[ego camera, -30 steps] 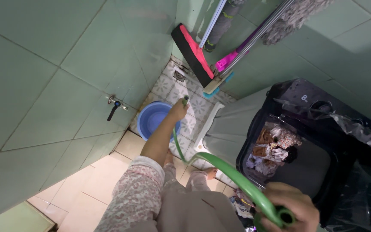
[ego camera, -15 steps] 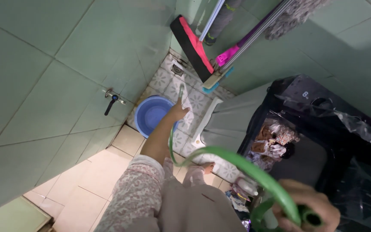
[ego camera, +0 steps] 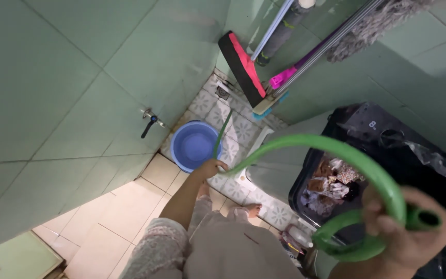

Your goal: The recorder is loading clothes into a washing machine and adding water using a scoop.

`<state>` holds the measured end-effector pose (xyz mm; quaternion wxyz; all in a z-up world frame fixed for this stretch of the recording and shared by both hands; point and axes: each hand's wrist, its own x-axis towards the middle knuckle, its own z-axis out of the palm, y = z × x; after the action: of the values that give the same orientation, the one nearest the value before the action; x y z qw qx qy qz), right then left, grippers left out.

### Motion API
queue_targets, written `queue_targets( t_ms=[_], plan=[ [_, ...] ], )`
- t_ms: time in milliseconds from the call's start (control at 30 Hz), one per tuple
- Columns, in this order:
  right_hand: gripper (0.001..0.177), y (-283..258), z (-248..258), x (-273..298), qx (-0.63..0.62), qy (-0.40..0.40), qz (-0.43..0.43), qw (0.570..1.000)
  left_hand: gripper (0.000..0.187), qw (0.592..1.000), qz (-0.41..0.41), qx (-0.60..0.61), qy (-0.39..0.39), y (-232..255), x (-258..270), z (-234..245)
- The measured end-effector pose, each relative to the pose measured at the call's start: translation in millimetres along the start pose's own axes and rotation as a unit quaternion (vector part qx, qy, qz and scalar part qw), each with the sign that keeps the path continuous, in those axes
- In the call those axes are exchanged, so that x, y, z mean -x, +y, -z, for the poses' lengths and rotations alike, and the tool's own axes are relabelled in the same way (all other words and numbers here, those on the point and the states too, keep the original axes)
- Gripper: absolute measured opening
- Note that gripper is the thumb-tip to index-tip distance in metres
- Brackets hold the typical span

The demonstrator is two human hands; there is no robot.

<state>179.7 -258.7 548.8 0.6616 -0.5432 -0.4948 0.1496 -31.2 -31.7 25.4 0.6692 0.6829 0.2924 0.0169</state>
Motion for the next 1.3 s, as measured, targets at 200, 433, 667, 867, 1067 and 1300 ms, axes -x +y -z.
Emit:
queue_targets(
  t_ms=[200, 433, 667, 867, 1067, 1300],
  plan=[
    [0.022, 17, 36, -48, -0.077, -0.054, -0.044, 0.995, 0.045, 0.982, -0.109, -0.026, 0.152, 28, 14, 19],
    [0.024, 77, 140, -50, -0.212, -0.024, -0.061, 0.975, 0.027, 0.906, -0.182, -0.081, 0.373, 87, -13, 64],
    [0.019, 87, 143, -22, -0.110, 0.039, -0.021, 0.993, 0.023, 0.884, -0.188, -0.109, 0.414, 271, 16, 146],
    [0.011, 74, -1, -7, 0.029, 0.123, -0.048, 0.991, 0.025, 0.870, -0.240, -0.112, 0.417, 368, 43, 176],
    [0.023, 158, -38, 11, 0.087, 0.068, -0.234, 0.966, 0.022, 0.854, -0.381, -0.027, 0.354, 438, 65, 181],
    [0.034, 262, -51, -3, 0.081, 0.034, -0.251, 0.964, 0.021, 0.809, -0.470, 0.033, 0.353, 506, 82, 193]
  ],
)
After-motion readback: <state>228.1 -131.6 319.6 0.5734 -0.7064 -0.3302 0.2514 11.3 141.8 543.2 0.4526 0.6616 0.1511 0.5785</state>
